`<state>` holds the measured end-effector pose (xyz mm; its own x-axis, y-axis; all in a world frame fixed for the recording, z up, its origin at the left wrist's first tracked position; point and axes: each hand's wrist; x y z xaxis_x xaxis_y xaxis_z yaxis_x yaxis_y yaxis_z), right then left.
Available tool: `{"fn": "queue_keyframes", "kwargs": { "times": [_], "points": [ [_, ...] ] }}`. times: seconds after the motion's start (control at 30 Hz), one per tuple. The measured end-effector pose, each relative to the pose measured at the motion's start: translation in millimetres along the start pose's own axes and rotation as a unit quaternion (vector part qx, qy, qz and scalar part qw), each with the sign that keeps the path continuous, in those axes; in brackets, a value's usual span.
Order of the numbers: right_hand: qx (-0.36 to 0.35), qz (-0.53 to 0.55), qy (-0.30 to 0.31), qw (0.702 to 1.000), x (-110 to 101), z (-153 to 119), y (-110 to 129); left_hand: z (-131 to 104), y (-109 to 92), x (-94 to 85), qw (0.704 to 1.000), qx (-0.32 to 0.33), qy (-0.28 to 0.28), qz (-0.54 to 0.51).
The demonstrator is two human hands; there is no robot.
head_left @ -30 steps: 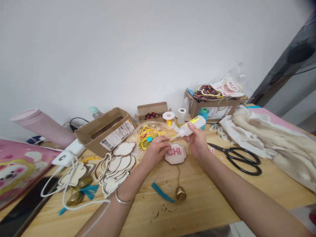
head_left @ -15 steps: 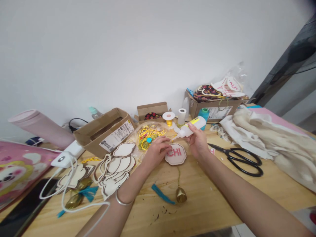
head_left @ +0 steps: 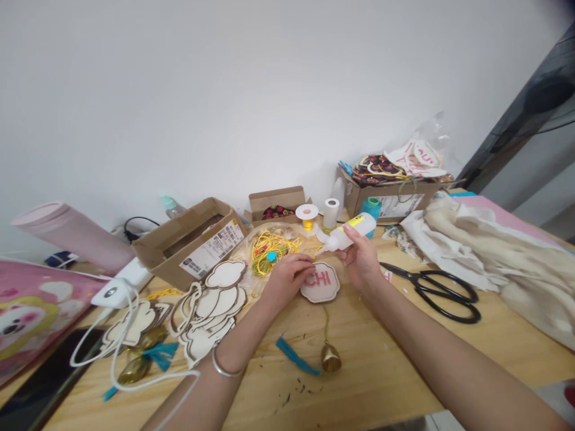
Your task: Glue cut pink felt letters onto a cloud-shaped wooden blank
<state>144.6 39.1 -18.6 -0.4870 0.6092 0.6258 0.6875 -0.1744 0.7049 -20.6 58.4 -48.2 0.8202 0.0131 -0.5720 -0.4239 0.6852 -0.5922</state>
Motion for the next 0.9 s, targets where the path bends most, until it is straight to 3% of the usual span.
{"fn": "queue_keyframes", "kwargs": {
  "times": [0.33, 0.77, 0.9],
  "points": [
    [0.004, -0.001, -0.008, 1.000, 1, -1, 0, 4, 3, 4.4, 1.000, 0.008, 0.013, 0.025],
    [-0.008, 0.000, 0.005, 1.000, 0, 0, -1, 1, -1, -5.6, 1.000, -0.003, 0.020, -0.020],
    [-0.007, 0.008, 0.002, 1.000, 0, 0, 0, 1, 0, -12.0, 0.998, 0.022, 0.038, -0.035]
  ]
}}
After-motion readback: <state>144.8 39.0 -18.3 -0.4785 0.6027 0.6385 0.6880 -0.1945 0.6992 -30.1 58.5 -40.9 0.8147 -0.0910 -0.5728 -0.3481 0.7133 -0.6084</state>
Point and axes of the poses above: each hand's wrist, its own z-axis towards the middle knuckle, its own x-axis out of the palm, y = z × x, and after that the axes turned 14 degrees about -y, right-handed
